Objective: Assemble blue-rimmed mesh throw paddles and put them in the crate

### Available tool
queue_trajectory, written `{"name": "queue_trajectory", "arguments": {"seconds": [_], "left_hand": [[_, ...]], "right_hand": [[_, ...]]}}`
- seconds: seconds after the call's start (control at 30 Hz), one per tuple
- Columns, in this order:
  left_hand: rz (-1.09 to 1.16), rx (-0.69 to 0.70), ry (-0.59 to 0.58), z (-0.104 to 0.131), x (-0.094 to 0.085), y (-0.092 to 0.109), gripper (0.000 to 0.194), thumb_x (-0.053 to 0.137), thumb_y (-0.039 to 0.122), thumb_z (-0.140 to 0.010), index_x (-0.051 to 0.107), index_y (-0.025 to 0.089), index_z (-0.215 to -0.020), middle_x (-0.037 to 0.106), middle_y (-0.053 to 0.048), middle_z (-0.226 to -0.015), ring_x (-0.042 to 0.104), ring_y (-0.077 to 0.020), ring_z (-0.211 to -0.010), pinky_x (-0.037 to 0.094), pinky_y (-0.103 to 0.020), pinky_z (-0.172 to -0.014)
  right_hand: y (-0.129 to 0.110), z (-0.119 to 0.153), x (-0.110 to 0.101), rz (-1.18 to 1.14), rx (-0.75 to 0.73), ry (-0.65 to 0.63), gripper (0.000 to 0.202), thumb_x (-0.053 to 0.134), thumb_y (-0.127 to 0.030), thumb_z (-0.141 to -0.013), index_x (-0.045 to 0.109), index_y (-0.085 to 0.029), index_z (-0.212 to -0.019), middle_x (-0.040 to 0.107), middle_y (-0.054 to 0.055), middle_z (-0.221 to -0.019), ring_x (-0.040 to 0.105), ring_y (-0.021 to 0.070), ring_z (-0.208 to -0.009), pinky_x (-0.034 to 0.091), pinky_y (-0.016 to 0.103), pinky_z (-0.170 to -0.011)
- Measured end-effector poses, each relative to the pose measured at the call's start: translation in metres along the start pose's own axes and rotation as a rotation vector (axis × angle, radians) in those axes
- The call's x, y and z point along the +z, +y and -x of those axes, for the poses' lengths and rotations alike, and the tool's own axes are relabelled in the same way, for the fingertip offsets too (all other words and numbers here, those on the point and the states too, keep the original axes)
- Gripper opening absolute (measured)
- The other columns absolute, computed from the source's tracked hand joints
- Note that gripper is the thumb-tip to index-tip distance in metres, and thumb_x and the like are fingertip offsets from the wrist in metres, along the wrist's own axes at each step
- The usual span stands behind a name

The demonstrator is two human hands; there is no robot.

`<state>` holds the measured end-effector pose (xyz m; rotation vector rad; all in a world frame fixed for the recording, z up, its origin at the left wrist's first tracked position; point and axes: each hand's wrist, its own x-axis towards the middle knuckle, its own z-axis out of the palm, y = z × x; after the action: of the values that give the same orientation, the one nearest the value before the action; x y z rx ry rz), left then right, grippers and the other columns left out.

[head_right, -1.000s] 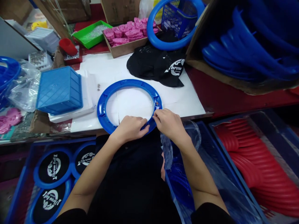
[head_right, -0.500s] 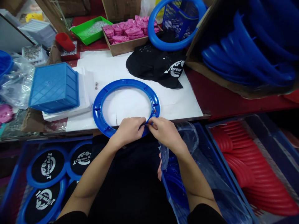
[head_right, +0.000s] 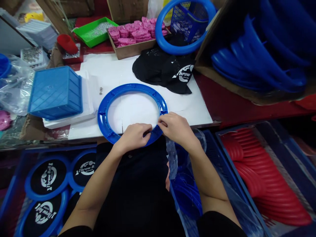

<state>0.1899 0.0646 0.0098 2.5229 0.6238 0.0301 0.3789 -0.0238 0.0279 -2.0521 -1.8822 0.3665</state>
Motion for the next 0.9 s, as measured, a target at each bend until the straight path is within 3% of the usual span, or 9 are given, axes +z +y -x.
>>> {"name": "queue_trajectory", "arguments": {"seconds": [0.17,0.27,0.33,0.5,0.6,0.73,0.9], "left_hand": [[0.010,0.070,-0.029,0.003,-0.006,-0.008,0.016,0.050,0.024,-0.097,0.066,0.022,-0.092,0.076,-0.004,-0.097,0.071,-0.0227,-0.090,0.047,-0.032,-0.074],[0.011,0.098,-0.085,0.004,-0.014,-0.007,0.021,0.054,0.037,-0.099,0.067,0.022,-0.095,0.076,-0.005,-0.098,0.072,-0.0242,-0.091,0.049,-0.032,-0.075],[-0.030,0.060,-0.097,0.001,-0.015,0.000,0.027,0.051,0.041,-0.101,0.068,0.021,-0.098,0.077,-0.007,-0.100,0.073,-0.0259,-0.091,0.051,-0.034,-0.077],[-0.151,-0.119,-0.027,-0.013,0.000,0.022,0.027,0.045,0.029,-0.102,0.069,0.018,-0.109,0.077,-0.012,-0.106,0.075,-0.0302,-0.091,0.055,-0.040,-0.081],[-0.148,-0.153,-0.005,-0.018,0.007,0.027,0.027,0.047,0.031,-0.101,0.068,0.018,-0.111,0.078,-0.013,-0.105,0.076,-0.0322,-0.092,0.055,-0.041,-0.080],[-0.177,-0.126,-0.025,-0.018,0.006,0.021,0.030,0.046,0.030,-0.101,0.068,0.015,-0.116,0.078,-0.014,-0.100,0.076,-0.0333,-0.091,0.055,-0.041,-0.079],[-0.152,-0.030,-0.091,-0.013,-0.003,0.010,0.028,0.047,0.031,-0.101,0.069,0.018,-0.113,0.078,-0.012,-0.101,0.075,-0.0302,-0.094,0.054,-0.038,-0.082]], "right_hand": [[-0.009,0.005,0.007,0.046,0.073,0.021,0.017,0.057,-0.019,-0.091,0.058,-0.022,-0.074,0.062,0.003,-0.074,0.055,0.0204,-0.074,0.030,0.031,-0.061],[-0.012,0.008,0.011,0.007,0.111,0.037,0.018,0.056,-0.017,-0.088,0.053,-0.022,-0.071,0.057,0.002,-0.070,0.052,0.0186,-0.069,0.029,0.031,-0.061],[-0.014,0.008,0.014,-0.006,0.119,0.045,0.017,0.056,-0.017,-0.086,0.050,-0.023,-0.071,0.055,0.002,-0.070,0.050,0.0185,-0.068,0.029,0.031,-0.061],[-0.010,0.005,0.014,-0.050,0.106,0.014,0.019,0.054,-0.017,-0.085,0.048,-0.023,-0.069,0.055,0.002,-0.070,0.049,0.0181,-0.067,0.030,0.031,-0.061],[-0.005,0.002,0.008,-0.113,0.068,-0.048,0.018,0.054,-0.016,-0.085,0.050,-0.022,-0.069,0.055,0.000,-0.068,0.050,0.0173,-0.065,0.032,0.030,-0.062],[0.002,0.000,-0.002,-0.223,-0.006,-0.163,0.015,0.055,-0.020,-0.091,0.068,-0.022,-0.084,0.064,0.000,-0.073,0.057,0.0182,-0.069,0.039,0.031,-0.066],[0.007,-0.005,-0.011,-0.078,-0.246,-0.133,0.022,0.052,-0.020,-0.099,0.074,-0.022,-0.095,0.071,0.007,-0.090,0.061,0.0240,-0.089,0.045,0.036,-0.080]]}}
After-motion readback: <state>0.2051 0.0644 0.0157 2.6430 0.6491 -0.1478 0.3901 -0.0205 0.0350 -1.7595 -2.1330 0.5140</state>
